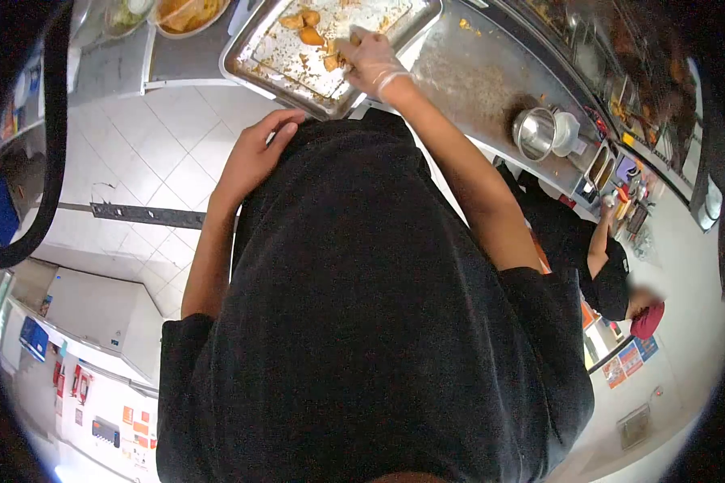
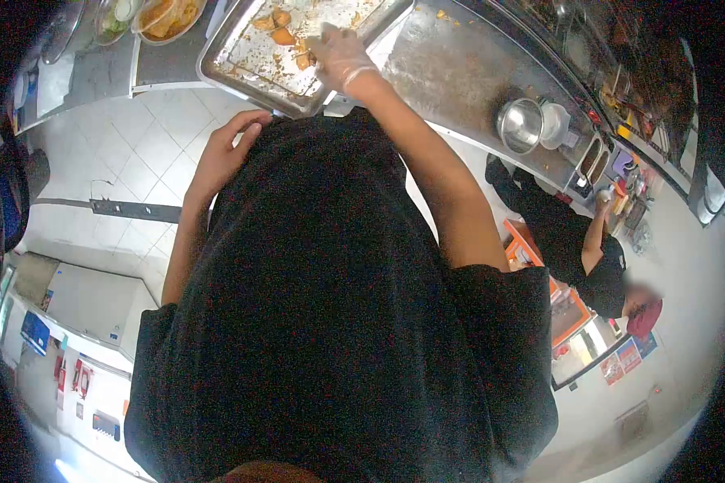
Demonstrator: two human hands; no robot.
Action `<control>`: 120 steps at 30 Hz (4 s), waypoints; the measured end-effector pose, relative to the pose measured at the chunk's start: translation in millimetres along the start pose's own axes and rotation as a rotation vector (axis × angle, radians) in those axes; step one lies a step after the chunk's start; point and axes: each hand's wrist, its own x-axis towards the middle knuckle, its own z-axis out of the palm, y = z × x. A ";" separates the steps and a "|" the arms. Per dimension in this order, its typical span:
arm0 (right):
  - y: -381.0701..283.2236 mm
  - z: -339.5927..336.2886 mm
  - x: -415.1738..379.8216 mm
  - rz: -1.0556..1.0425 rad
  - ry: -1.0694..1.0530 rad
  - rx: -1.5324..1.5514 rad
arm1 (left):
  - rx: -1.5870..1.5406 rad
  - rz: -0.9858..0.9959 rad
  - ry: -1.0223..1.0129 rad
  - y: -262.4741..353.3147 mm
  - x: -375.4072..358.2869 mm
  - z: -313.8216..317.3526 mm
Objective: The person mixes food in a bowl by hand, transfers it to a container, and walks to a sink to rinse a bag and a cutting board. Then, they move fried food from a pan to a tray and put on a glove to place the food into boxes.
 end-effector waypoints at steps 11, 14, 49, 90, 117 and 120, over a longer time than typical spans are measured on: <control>2.4 4.6 2.6 0.116 0.044 0.173 | 0.055 0.077 -0.016 -7.6 15.1 15.0; 11.4 22.8 3.9 0.423 0.464 0.848 | 0.097 0.061 -0.050 4.6 24.2 22.2; 659.4 -30.1 -755.5 0.905 1.124 0.693 | 0.178 -0.341 -0.174 189.1 96.1 539.3; 683.4 -34.3 -704.1 0.746 0.699 0.047 | 0.039 -0.347 0.019 181.8 30.6 585.6; 194.4 -102.2 -195.6 -0.114 0.564 0.569 | 0.014 -0.371 0.288 -57.4 -78.0 263.2; 117.5 -13.2 -21.7 -0.427 0.392 0.412 | 0.024 -0.452 0.485 -91.8 -129.6 232.7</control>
